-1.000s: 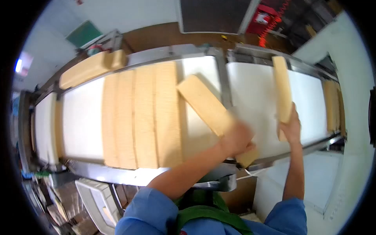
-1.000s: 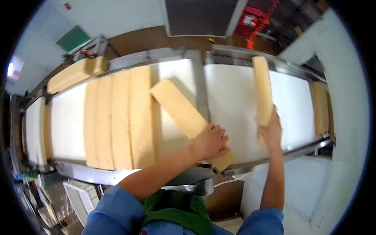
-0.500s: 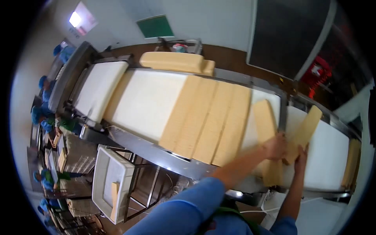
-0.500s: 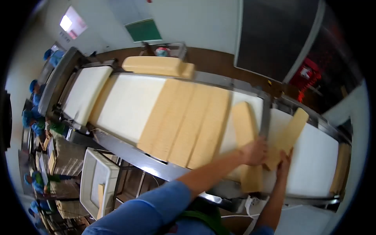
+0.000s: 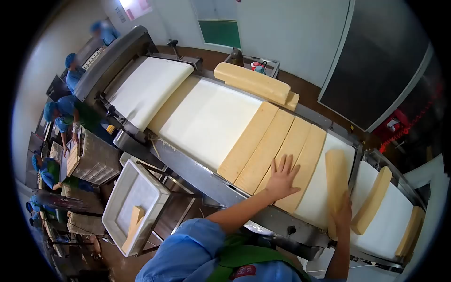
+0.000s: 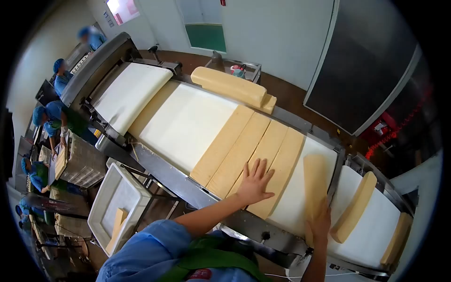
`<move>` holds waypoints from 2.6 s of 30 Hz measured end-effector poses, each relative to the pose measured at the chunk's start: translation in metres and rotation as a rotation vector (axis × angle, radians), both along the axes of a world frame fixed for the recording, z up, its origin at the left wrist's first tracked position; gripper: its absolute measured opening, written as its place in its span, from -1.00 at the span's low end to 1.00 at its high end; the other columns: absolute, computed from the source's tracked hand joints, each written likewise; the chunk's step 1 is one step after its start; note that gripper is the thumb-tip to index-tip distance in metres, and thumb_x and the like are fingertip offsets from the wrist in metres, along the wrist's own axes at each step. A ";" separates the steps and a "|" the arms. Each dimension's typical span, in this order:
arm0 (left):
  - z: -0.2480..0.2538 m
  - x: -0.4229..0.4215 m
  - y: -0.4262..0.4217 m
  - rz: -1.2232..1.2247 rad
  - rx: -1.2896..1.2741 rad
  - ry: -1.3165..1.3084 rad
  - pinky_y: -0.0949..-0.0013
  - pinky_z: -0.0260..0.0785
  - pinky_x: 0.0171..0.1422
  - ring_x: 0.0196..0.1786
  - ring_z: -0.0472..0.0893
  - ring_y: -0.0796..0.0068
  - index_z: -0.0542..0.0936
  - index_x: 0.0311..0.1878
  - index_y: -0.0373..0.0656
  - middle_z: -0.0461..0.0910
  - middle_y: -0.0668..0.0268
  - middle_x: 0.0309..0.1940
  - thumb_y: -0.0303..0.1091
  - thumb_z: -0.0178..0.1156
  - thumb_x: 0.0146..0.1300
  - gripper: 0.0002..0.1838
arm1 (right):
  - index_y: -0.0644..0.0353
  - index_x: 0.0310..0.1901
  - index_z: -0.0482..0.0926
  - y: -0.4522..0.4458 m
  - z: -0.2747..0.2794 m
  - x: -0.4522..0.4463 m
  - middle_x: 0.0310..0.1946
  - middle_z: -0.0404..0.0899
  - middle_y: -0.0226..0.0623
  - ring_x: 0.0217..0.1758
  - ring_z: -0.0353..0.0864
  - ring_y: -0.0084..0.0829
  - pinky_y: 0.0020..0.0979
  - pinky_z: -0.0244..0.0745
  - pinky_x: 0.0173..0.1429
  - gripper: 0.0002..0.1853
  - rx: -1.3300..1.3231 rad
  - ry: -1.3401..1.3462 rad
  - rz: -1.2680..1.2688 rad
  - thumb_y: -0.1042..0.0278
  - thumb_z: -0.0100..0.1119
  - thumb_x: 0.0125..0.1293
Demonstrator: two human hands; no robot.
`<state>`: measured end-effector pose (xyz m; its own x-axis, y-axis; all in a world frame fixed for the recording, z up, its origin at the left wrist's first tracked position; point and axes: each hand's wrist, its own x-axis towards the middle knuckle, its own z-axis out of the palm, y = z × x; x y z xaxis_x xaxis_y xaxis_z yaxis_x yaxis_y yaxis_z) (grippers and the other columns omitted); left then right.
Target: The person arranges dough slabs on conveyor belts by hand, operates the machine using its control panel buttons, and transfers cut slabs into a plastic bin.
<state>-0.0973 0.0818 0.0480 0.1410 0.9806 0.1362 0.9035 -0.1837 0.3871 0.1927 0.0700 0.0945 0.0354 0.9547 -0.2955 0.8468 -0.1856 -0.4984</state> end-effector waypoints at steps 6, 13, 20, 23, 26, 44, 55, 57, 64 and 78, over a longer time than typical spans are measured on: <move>-0.001 -0.032 0.000 -0.034 0.059 0.015 -0.35 -0.28 0.40 0.47 -0.07 -0.04 0.28 0.32 -0.03 0.04 0.02 0.40 0.16 0.25 0.00 -0.17 | 0.03 0.36 0.17 0.058 -0.061 -0.032 0.07 0.31 0.05 0.22 0.30 0.03 -0.18 0.34 0.21 -0.12 0.237 -0.326 -0.029 0.22 0.37 -0.04; -0.003 -0.076 -0.007 -0.051 0.105 -0.015 -0.27 -0.29 0.45 0.45 -0.01 -0.01 0.31 0.30 -0.08 0.11 0.04 0.36 0.09 0.20 0.04 -0.23 | 0.18 0.39 0.05 0.083 -0.118 -0.086 0.23 0.21 -0.13 0.25 0.29 -0.19 -0.27 0.23 0.31 -0.16 0.496 0.568 -0.096 0.32 0.28 0.11; 0.000 -0.135 -0.010 -0.021 0.126 -0.060 -0.26 -0.23 0.43 0.42 0.08 0.05 0.34 0.26 -0.07 0.18 0.03 0.31 -0.02 0.22 -0.01 -0.28 | 0.21 0.42 -0.05 0.052 -0.090 -0.172 0.29 0.23 -0.15 0.30 0.26 -0.26 -0.32 0.20 0.33 -0.15 0.178 0.993 -0.082 0.49 0.18 0.13; 0.011 -0.211 -0.015 0.031 0.113 -0.017 -0.28 -0.18 0.41 0.41 0.12 0.13 0.35 0.25 -0.08 0.19 0.06 0.30 -0.09 0.20 -0.03 -0.29 | 0.23 0.41 -0.03 0.042 -0.088 -0.244 0.27 0.25 -0.15 0.29 0.27 -0.30 -0.32 0.21 0.32 -0.17 0.150 1.202 0.020 0.53 0.18 0.13; 0.014 -0.280 -0.024 0.109 0.124 0.037 -0.32 -0.15 0.39 0.41 0.13 0.19 0.35 0.25 -0.07 0.21 0.13 0.30 -0.13 0.17 -0.02 -0.32 | 0.22 0.40 -0.05 0.049 -0.092 -0.315 0.26 0.25 -0.16 0.28 0.27 -0.31 -0.33 0.22 0.32 -0.17 0.057 1.219 0.062 0.58 0.18 0.13; 0.006 -0.355 -0.081 0.482 0.044 0.251 -0.23 -0.31 0.45 0.48 -0.06 -0.05 0.22 0.39 0.02 -0.04 0.02 0.45 0.16 0.00 0.23 -0.28 | 0.18 0.41 0.03 0.099 -0.117 -0.226 0.41 0.00 0.00 0.50 -0.10 -0.03 -0.11 -0.13 0.50 -0.09 0.666 0.190 0.275 0.30 0.35 0.06; -0.014 -0.337 -0.104 0.625 0.134 0.227 -0.21 -0.22 0.45 0.47 0.00 0.01 0.23 0.36 -0.07 0.02 0.10 0.44 -0.05 -0.02 0.31 -0.40 | -0.13 0.45 -0.05 0.019 -0.129 0.022 0.30 0.09 0.24 0.05 0.45 0.10 -0.01 0.39 0.15 0.00 0.251 -0.126 -0.387 0.15 0.27 -0.07; -0.014 -0.333 -0.108 0.632 0.132 0.244 -0.21 -0.22 0.45 0.47 -0.01 0.02 0.23 0.36 -0.08 0.01 0.09 0.44 -0.05 0.00 0.30 -0.39 | -0.07 0.44 -0.02 0.031 -0.199 -0.019 0.20 0.22 0.32 0.08 0.42 0.16 0.00 0.38 0.15 -0.02 0.564 -0.318 -0.100 0.17 0.24 -0.06; -0.007 -0.334 -0.108 0.589 0.072 0.159 -0.22 -0.25 0.45 0.47 -0.02 -0.02 0.24 0.37 -0.04 -0.01 -0.04 0.42 0.00 0.03 0.29 -0.37 | -0.18 0.43 0.04 -0.028 -0.094 -0.338 0.30 0.06 0.35 0.41 -0.02 0.22 0.04 -0.01 0.42 -0.03 0.305 0.039 0.073 -0.04 0.33 -0.03; -0.041 -0.370 -0.117 0.615 0.056 0.377 -0.24 -0.26 0.43 0.49 -0.01 0.12 0.11 0.45 0.06 -0.03 0.13 0.46 0.04 -0.18 0.41 -0.40 | 0.12 0.39 0.09 -0.023 -0.100 -0.374 0.38 0.07 0.03 0.44 0.06 -0.05 -0.12 0.06 0.44 -0.25 0.207 0.501 0.670 0.13 0.19 0.23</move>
